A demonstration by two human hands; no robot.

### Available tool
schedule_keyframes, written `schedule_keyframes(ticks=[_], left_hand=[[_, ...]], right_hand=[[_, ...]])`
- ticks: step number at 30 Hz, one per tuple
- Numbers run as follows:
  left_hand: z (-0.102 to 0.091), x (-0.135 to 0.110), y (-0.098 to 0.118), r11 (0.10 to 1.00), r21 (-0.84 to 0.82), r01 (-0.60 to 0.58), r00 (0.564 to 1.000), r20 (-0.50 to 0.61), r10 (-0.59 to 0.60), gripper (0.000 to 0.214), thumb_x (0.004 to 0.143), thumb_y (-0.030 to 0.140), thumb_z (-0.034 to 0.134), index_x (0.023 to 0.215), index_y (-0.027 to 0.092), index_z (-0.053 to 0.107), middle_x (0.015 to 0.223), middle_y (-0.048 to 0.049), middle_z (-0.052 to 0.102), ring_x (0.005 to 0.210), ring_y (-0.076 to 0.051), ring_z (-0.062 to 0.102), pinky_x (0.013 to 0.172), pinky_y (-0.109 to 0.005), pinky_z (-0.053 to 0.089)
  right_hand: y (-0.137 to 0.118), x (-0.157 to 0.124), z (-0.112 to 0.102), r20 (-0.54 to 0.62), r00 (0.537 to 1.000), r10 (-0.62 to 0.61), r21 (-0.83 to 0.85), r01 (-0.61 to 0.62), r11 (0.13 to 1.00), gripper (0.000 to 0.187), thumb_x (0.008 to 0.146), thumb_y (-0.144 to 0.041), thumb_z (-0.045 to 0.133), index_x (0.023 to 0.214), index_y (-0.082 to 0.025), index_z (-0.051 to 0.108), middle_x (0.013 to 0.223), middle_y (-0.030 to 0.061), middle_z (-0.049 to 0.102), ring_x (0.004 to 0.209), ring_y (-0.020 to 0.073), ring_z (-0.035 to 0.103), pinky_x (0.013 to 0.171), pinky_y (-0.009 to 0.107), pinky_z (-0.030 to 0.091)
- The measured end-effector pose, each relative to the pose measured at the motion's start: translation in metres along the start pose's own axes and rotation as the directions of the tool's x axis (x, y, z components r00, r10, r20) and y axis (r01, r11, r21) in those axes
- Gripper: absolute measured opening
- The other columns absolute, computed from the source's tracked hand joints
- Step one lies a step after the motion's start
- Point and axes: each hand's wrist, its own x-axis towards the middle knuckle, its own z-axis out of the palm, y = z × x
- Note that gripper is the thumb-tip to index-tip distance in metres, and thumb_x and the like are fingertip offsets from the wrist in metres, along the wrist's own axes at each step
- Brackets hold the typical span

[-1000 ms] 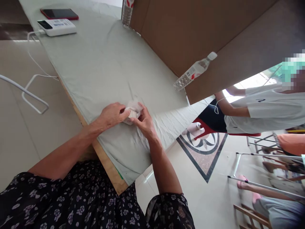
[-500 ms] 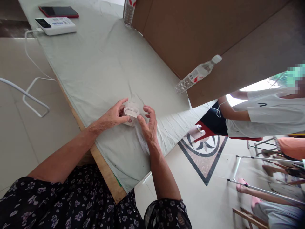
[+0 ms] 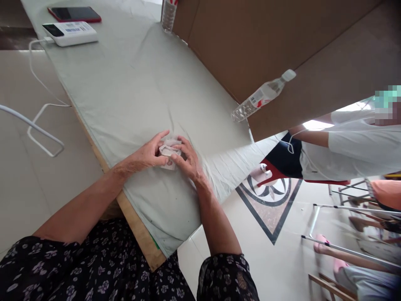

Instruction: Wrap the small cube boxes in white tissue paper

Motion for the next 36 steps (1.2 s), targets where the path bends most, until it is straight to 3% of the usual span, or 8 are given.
schedule_keyframes(ticks=[3, 6, 11, 18, 24, 28, 32, 36], left_hand=[[0.001, 0.001, 0.003, 0.999, 0.032, 0.009, 0.999, -0.031, -0.008, 0.118, 0.071, 0.034, 0.080, 0.167, 0.014, 0.013, 0.131, -0.0166, 0.066, 0.105, -0.026, 0.069, 0.089, -0.037, 0.054], [0.003, 0.002, 0.000, 0.999, 0.054, -0.001, 0.998, -0.065, 0.005, 0.118, 0.070, 0.036, 0.080, 0.167, 0.014, 0.015, 0.135, -0.0183, 0.064, 0.110, -0.028, 0.068, 0.089, -0.037, 0.054], [0.005, 0.002, -0.005, 0.990, 0.142, -0.025, 0.989, -0.142, 0.046, 0.113, 0.073, 0.039, 0.078, 0.166, 0.016, 0.020, 0.135, -0.0160, 0.064, 0.109, -0.026, 0.067, 0.089, -0.037, 0.054], [0.004, 0.000, 0.004, 0.997, 0.069, 0.021, 0.994, -0.110, -0.014, 0.114, 0.073, 0.034, 0.077, 0.167, 0.013, 0.016, 0.118, -0.0105, 0.067, 0.089, -0.018, 0.067, 0.080, -0.033, 0.052], [0.000, 0.004, -0.004, 0.995, 0.098, 0.010, 0.996, -0.084, -0.001, 0.107, 0.076, 0.034, 0.075, 0.166, 0.016, 0.021, 0.113, -0.0078, 0.068, 0.086, -0.017, 0.065, 0.077, -0.032, 0.051], [-0.004, 0.005, -0.009, 0.991, 0.133, 0.000, 0.997, -0.073, 0.009, 0.102, 0.080, 0.037, 0.074, 0.166, 0.017, 0.024, 0.115, -0.0086, 0.067, 0.086, -0.017, 0.064, 0.078, -0.033, 0.051], [-0.005, 0.004, -0.008, 0.990, 0.143, -0.009, 0.998, -0.063, 0.018, 0.098, 0.082, 0.038, 0.073, 0.166, 0.018, 0.028, 0.123, -0.0114, 0.067, 0.090, -0.019, 0.066, 0.079, -0.034, 0.051], [-0.005, 0.003, -0.008, 0.994, 0.106, -0.014, 0.999, -0.046, 0.019, 0.097, 0.082, 0.036, 0.072, 0.166, 0.017, 0.027, 0.121, -0.0116, 0.068, 0.094, -0.020, 0.068, 0.081, -0.034, 0.051]], right_hand=[[0.002, -0.006, 0.007, -0.131, 0.991, 0.029, 0.108, -0.015, 0.994, 0.066, 0.088, -0.075, 0.063, 0.136, -0.030, 0.060, 0.156, 0.0116, 0.053, 0.141, 0.0311, 0.053, 0.119, 0.053, 0.041], [0.006, -0.009, 0.011, -0.156, 0.983, 0.094, 0.220, -0.058, 0.974, 0.088, 0.081, -0.075, 0.071, 0.153, -0.031, 0.043, 0.146, 0.0134, 0.059, 0.122, 0.0279, 0.065, 0.109, 0.050, 0.051], [0.009, -0.007, 0.016, -0.164, 0.974, 0.157, 0.295, -0.104, 0.950, 0.096, 0.078, -0.072, 0.076, 0.156, -0.030, 0.038, 0.127, 0.0106, 0.066, 0.106, 0.0240, 0.069, 0.095, 0.043, 0.058], [0.005, -0.010, 0.020, -0.144, 0.966, 0.215, 0.363, -0.151, 0.920, 0.096, 0.075, -0.068, 0.080, 0.155, -0.030, 0.042, 0.111, 0.0038, 0.069, 0.090, 0.0181, 0.068, 0.085, 0.036, 0.058], [0.002, -0.003, 0.009, -0.171, 0.965, 0.198, 0.320, -0.136, 0.938, 0.069, 0.082, -0.067, 0.072, 0.137, -0.027, 0.061, 0.109, 0.0055, 0.074, 0.096, 0.0206, 0.070, 0.089, 0.039, 0.057], [-0.006, 0.007, -0.003, -0.080, 0.988, 0.136, 0.175, -0.120, 0.977, 0.053, 0.081, -0.061, 0.076, 0.121, -0.027, 0.071, 0.123, 0.0075, 0.074, 0.115, 0.0254, 0.068, 0.098, 0.043, 0.055], [-0.014, 0.006, -0.015, 0.027, 0.998, 0.063, 0.060, -0.064, 0.996, 0.061, 0.078, -0.058, 0.080, 0.132, -0.032, 0.067, 0.145, 0.0057, 0.065, 0.133, 0.0280, 0.060, 0.109, 0.048, 0.050], [-0.014, 0.001, -0.021, 0.057, 0.997, 0.049, 0.038, -0.051, 0.998, 0.064, 0.078, -0.054, 0.081, 0.135, -0.032, 0.064, 0.144, 0.0065, 0.065, 0.134, 0.0279, 0.061, 0.111, 0.049, 0.050]])
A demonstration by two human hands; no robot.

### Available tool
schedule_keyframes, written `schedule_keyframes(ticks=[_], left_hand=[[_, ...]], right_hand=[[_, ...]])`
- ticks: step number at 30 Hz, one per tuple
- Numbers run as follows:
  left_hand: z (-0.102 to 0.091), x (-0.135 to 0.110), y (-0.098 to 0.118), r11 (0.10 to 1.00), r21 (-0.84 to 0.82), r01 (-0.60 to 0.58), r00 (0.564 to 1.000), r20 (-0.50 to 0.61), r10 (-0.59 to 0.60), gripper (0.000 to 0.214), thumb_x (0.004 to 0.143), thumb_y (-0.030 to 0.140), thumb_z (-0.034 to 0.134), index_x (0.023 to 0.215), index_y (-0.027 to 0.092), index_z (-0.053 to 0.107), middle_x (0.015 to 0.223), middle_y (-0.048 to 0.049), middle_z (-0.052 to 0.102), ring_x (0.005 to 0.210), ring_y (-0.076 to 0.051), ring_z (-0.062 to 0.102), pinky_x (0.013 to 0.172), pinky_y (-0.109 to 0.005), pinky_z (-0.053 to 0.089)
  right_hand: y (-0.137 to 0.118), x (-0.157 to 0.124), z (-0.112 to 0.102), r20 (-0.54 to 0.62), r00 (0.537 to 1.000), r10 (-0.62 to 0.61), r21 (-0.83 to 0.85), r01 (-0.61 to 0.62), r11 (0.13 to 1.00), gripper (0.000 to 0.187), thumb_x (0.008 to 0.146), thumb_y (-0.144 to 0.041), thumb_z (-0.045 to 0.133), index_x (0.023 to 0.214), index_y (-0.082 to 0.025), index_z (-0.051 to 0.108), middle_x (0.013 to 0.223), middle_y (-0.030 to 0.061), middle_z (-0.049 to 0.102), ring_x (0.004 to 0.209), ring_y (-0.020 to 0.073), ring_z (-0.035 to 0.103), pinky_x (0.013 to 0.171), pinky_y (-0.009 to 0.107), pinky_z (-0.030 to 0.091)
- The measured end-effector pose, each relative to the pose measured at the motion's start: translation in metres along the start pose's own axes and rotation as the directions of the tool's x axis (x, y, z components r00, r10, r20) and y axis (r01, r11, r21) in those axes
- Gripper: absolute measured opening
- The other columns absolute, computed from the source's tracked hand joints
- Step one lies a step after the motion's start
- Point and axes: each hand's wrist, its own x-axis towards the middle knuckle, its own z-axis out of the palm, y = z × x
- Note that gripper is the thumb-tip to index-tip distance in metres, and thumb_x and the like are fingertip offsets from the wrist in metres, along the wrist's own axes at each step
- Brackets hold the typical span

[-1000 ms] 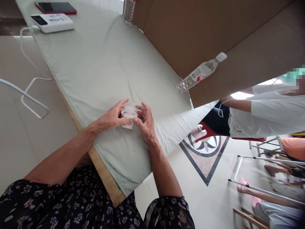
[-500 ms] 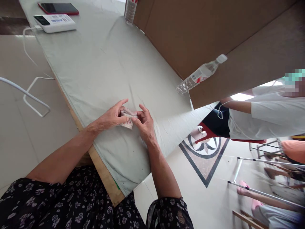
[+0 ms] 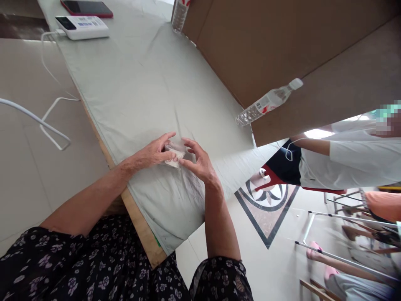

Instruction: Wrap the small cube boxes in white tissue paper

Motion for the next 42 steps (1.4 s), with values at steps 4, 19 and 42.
schedule_keyframes(ticks=[4, 19, 42], left_hand=[[0.000, 0.001, 0.000, 1.000, 0.010, -0.015, 1.000, -0.010, 0.015, 0.094, 0.083, 0.037, 0.072, 0.165, 0.017, 0.031, 0.119, -0.0101, 0.069, 0.092, -0.019, 0.067, 0.079, -0.032, 0.050], [0.004, 0.002, -0.002, 0.981, 0.136, -0.136, 0.989, -0.037, 0.142, 0.082, 0.092, 0.055, 0.059, 0.158, 0.011, 0.040, 0.117, -0.0120, 0.070, 0.101, -0.023, 0.064, 0.090, -0.036, 0.049], [0.008, -0.004, -0.007, 0.971, 0.153, -0.183, 0.953, -0.215, 0.213, 0.064, 0.086, 0.035, 0.060, 0.147, 0.015, 0.052, 0.126, -0.0115, 0.070, 0.097, -0.019, 0.064, 0.093, -0.036, 0.050]], right_hand=[[0.002, 0.008, 0.004, -0.054, 0.998, 0.013, 0.031, -0.012, 0.999, 0.047, 0.082, -0.054, 0.077, 0.123, -0.030, 0.071, 0.132, 0.0052, 0.073, 0.125, 0.0259, 0.066, 0.107, 0.046, 0.052], [-0.006, -0.002, 0.027, -0.270, 0.944, -0.189, -0.160, 0.149, 0.976, 0.019, 0.096, -0.044, 0.065, 0.088, -0.031, 0.077, 0.122, 0.0029, 0.076, 0.121, 0.0238, 0.068, 0.110, 0.048, 0.050], [0.005, -0.015, 0.036, -0.044, 0.921, -0.387, -0.632, 0.274, 0.725, 0.023, 0.103, -0.040, 0.055, 0.119, -0.031, 0.069, 0.146, 0.0083, 0.064, 0.139, 0.0294, 0.055, 0.112, 0.051, 0.042]])
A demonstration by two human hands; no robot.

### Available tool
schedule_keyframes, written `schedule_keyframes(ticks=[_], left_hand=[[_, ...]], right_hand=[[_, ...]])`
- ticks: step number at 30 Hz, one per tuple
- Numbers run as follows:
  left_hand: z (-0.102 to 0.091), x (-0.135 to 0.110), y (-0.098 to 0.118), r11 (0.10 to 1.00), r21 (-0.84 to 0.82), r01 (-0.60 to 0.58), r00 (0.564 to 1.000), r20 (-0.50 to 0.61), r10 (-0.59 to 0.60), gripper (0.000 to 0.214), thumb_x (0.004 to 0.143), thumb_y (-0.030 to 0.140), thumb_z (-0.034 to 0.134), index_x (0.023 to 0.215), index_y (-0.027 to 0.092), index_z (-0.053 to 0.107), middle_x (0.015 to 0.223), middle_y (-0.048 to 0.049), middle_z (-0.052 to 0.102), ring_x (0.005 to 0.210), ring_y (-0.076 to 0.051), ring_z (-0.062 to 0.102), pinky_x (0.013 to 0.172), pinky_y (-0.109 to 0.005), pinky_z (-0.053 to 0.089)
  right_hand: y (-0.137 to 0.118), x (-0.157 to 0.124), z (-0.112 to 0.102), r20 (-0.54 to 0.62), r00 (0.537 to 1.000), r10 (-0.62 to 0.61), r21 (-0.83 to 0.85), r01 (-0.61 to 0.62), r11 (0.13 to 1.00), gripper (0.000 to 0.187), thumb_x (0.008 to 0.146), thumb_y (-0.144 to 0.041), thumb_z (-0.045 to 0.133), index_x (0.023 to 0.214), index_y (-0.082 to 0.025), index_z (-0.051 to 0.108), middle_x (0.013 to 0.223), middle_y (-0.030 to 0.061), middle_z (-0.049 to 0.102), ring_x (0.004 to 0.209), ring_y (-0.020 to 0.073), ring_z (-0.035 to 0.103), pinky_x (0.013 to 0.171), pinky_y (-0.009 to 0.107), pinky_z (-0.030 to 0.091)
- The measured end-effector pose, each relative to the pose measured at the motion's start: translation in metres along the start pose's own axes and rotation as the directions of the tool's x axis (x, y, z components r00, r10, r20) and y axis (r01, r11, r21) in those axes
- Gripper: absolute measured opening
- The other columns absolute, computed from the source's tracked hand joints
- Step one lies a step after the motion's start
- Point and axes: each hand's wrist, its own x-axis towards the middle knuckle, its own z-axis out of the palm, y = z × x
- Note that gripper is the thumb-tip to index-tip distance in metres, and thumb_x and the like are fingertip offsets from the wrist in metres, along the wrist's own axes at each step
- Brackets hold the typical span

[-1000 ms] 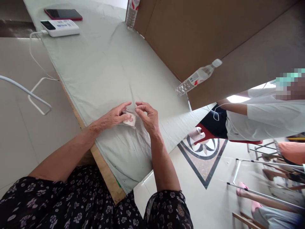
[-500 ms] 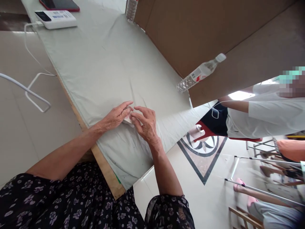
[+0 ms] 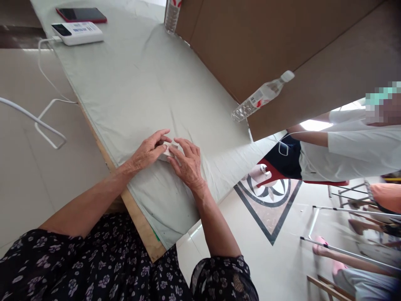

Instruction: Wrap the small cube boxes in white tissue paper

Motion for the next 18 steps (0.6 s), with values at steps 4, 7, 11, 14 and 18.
schedule_keyframes(ticks=[4, 7, 11, 14, 18], left_hand=[[0.000, 0.001, -0.001, 1.000, -0.020, -0.002, 1.000, 0.003, 0.002, 0.065, 0.083, 0.033, 0.062, 0.145, 0.016, 0.053, 0.122, -0.0097, 0.071, 0.091, -0.018, 0.062, 0.089, -0.036, 0.049], [0.000, 0.002, -0.001, 0.999, -0.039, 0.000, 1.000, -0.011, 0.000, 0.064, 0.081, 0.033, 0.063, 0.142, 0.016, 0.055, 0.119, -0.0091, 0.072, 0.088, -0.017, 0.062, 0.087, -0.035, 0.049], [-0.001, 0.003, -0.001, 0.993, -0.111, 0.033, 0.999, -0.019, -0.035, 0.065, 0.077, 0.033, 0.067, 0.139, 0.015, 0.057, 0.117, -0.0096, 0.072, 0.091, -0.019, 0.064, 0.085, -0.035, 0.051], [0.000, 0.003, -0.002, 0.985, -0.162, 0.063, 0.997, -0.022, -0.068, 0.069, 0.073, 0.033, 0.069, 0.139, 0.013, 0.058, 0.116, -0.0105, 0.072, 0.090, -0.019, 0.065, 0.084, -0.035, 0.052], [0.000, 0.005, -0.005, 0.970, -0.228, 0.083, 0.991, -0.086, -0.105, 0.064, 0.073, 0.036, 0.069, 0.133, 0.015, 0.063, 0.118, -0.0108, 0.072, 0.096, -0.022, 0.067, 0.084, -0.037, 0.054]], right_hand=[[0.003, -0.007, 0.011, -0.092, 0.995, -0.039, -0.118, 0.028, 0.993, 0.025, 0.105, -0.039, 0.053, 0.122, -0.028, 0.068, 0.141, 0.0096, 0.067, 0.136, 0.0270, 0.057, 0.110, 0.047, 0.045], [0.004, -0.010, 0.017, -0.099, 0.994, -0.049, -0.125, 0.037, 0.992, 0.023, 0.105, -0.037, 0.053, 0.122, -0.029, 0.067, 0.142, 0.0097, 0.066, 0.137, 0.0268, 0.057, 0.111, 0.046, 0.044], [0.003, -0.013, 0.020, -0.115, 0.993, -0.003, -0.040, -0.001, 0.999, 0.025, 0.103, -0.044, 0.056, 0.122, -0.030, 0.063, 0.146, 0.0097, 0.063, 0.137, 0.0281, 0.057, 0.112, 0.049, 0.044], [0.005, -0.017, 0.018, -0.239, 0.966, 0.096, 0.119, -0.069, 0.991, 0.039, 0.100, -0.053, 0.057, 0.131, -0.029, 0.056, 0.149, 0.0126, 0.059, 0.139, 0.0298, 0.055, 0.114, 0.053, 0.043], [0.011, -0.020, 0.014, -0.291, 0.901, 0.322, 0.344, -0.215, 0.914, 0.038, 0.102, -0.053, 0.052, 0.133, -0.031, 0.052, 0.149, 0.0123, 0.056, 0.140, 0.0290, 0.053, 0.113, 0.055, 0.044]])
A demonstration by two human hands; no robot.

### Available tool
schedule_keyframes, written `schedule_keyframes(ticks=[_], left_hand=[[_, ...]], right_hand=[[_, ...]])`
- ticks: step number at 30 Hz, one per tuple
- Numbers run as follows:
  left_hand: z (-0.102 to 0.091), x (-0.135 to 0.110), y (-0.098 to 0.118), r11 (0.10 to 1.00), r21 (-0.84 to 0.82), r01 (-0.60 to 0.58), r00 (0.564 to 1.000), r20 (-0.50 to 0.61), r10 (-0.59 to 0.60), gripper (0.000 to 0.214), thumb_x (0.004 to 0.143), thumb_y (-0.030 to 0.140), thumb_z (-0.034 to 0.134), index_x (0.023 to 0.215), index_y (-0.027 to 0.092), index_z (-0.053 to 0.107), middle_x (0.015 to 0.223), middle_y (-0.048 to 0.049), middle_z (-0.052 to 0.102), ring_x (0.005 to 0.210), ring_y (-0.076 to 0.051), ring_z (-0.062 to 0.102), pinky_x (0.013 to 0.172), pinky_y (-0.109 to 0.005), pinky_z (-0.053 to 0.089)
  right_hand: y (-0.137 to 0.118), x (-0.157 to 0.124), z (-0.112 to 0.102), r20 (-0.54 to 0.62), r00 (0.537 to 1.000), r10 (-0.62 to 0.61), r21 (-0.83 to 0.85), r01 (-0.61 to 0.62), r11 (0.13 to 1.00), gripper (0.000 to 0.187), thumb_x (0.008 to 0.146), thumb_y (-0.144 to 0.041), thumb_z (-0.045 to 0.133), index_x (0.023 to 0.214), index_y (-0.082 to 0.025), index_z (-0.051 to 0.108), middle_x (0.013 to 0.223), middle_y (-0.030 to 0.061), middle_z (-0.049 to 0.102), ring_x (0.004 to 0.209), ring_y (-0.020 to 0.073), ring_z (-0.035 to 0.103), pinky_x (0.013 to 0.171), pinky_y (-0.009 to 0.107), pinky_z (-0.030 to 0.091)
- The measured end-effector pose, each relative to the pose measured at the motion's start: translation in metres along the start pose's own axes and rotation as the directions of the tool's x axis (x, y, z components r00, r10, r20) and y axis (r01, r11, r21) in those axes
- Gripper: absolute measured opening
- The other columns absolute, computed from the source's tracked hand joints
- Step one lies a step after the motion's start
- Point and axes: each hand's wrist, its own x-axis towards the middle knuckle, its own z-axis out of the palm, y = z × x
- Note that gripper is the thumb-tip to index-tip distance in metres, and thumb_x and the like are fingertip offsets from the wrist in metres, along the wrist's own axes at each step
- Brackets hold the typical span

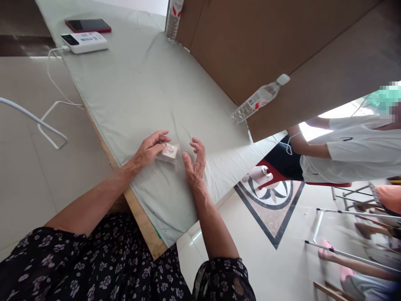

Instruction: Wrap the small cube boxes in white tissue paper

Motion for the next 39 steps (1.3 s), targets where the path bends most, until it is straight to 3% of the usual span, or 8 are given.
schedule_keyframes(ticks=[5, 9, 12, 16, 20, 25, 31, 39], left_hand=[[-0.004, 0.001, 0.000, 0.999, -0.011, -0.051, 0.994, -0.100, 0.050, 0.059, 0.067, 0.033, 0.068, 0.123, 0.015, 0.068, 0.117, -0.0110, 0.073, 0.113, -0.028, 0.065, 0.102, -0.046, 0.051], [-0.008, 0.000, 0.002, 0.992, 0.065, -0.107, 0.987, -0.110, 0.113, 0.065, 0.063, 0.027, 0.065, 0.127, 0.015, 0.066, 0.120, -0.0120, 0.073, 0.119, -0.031, 0.064, 0.107, -0.050, 0.049], [-0.011, -0.002, 0.003, 0.982, 0.128, -0.141, 0.988, -0.051, 0.149, 0.072, 0.064, 0.027, 0.063, 0.136, 0.015, 0.061, 0.128, -0.0139, 0.070, 0.128, -0.034, 0.060, 0.111, -0.054, 0.046], [-0.014, -0.006, -0.002, 0.936, 0.288, -0.204, 0.975, 0.148, 0.167, 0.093, 0.065, 0.025, 0.063, 0.155, 0.022, 0.045, 0.151, -0.0134, 0.057, 0.140, -0.036, 0.051, 0.118, -0.056, 0.040], [-0.014, -0.010, -0.008, 0.883, 0.409, -0.228, 0.960, 0.248, 0.133, 0.100, 0.067, 0.021, 0.061, 0.163, 0.025, 0.033, 0.149, -0.0120, 0.057, 0.128, -0.032, 0.058, 0.111, -0.052, 0.045], [-0.013, -0.013, -0.008, 0.836, 0.464, -0.291, 0.948, 0.260, 0.186, 0.099, 0.069, 0.017, 0.061, 0.163, 0.021, 0.032, 0.132, -0.0102, 0.063, 0.110, -0.025, 0.064, 0.102, -0.043, 0.050], [-0.011, -0.014, -0.005, 0.824, 0.470, -0.316, 0.945, 0.234, 0.228, 0.097, 0.068, 0.014, 0.061, 0.161, 0.021, 0.034, 0.126, -0.0081, 0.066, 0.108, -0.023, 0.064, 0.103, -0.041, 0.049], [-0.004, -0.009, -0.004, 0.862, 0.432, -0.265, 0.963, 0.172, 0.210, 0.093, 0.066, 0.017, 0.065, 0.156, 0.020, 0.044, 0.122, -0.0082, 0.066, 0.109, -0.026, 0.063, 0.104, -0.042, 0.048]], right_hand=[[0.004, 0.004, -0.003, 0.031, 0.980, 0.194, 0.137, -0.197, 0.971, 0.044, 0.098, -0.060, 0.054, 0.129, -0.030, 0.055, 0.149, 0.0117, 0.057, 0.135, 0.0287, 0.056, 0.105, 0.050, 0.051], [0.002, 0.005, -0.004, 0.158, 0.970, 0.187, 0.144, -0.210, 0.967, 0.066, 0.089, -0.068, 0.065, 0.142, -0.032, 0.050, 0.154, 0.0112, 0.053, 0.138, 0.0302, 0.055, 0.110, 0.052, 0.049], [0.002, 0.005, -0.001, 0.286, 0.949, 0.134, 0.129, -0.176, 0.976, 0.086, 0.084, -0.071, 0.070, 0.155, -0.033, 0.038, 0.161, 0.0118, 0.046, 0.145, 0.0320, 0.050, 0.118, 0.056, 0.042], [0.006, 0.005, 0.004, 0.351, 0.931, 0.098, 0.102, -0.142, 0.985, 0.102, 0.081, -0.072, 0.073, 0.162, -0.033, 0.025, 0.166, 0.0137, 0.040, 0.150, 0.0350, 0.045, 0.122, 0.060, 0.038], [0.004, 0.005, 0.005, 0.349, 0.935, 0.070, 0.062, -0.098, 0.993, 0.099, 0.084, -0.065, 0.074, 0.163, -0.031, 0.025, 0.161, 0.0140, 0.047, 0.148, 0.0356, 0.047, 0.121, 0.060, 0.037], [-0.003, 0.001, 0.007, 0.320, 0.944, 0.074, 0.049, -0.095, 0.994, 0.080, 0.089, -0.052, 0.073, 0.157, -0.031, 0.037, 0.133, 0.0083, 0.067, 0.125, 0.0293, 0.063, 0.112, 0.054, 0.046], [0.001, 0.002, 0.010, 0.300, 0.948, 0.105, 0.086, -0.137, 0.987, 0.073, 0.084, -0.051, 0.077, 0.147, -0.029, 0.049, 0.125, 0.0077, 0.068, 0.117, 0.0273, 0.064, 0.108, 0.050, 0.049], [0.005, 0.004, 0.010, 0.298, 0.941, 0.158, 0.137, -0.206, 0.969, 0.067, 0.084, -0.058, 0.076, 0.142, -0.031, 0.055, 0.128, 0.0090, 0.069, 0.116, 0.0267, 0.066, 0.106, 0.048, 0.053]])
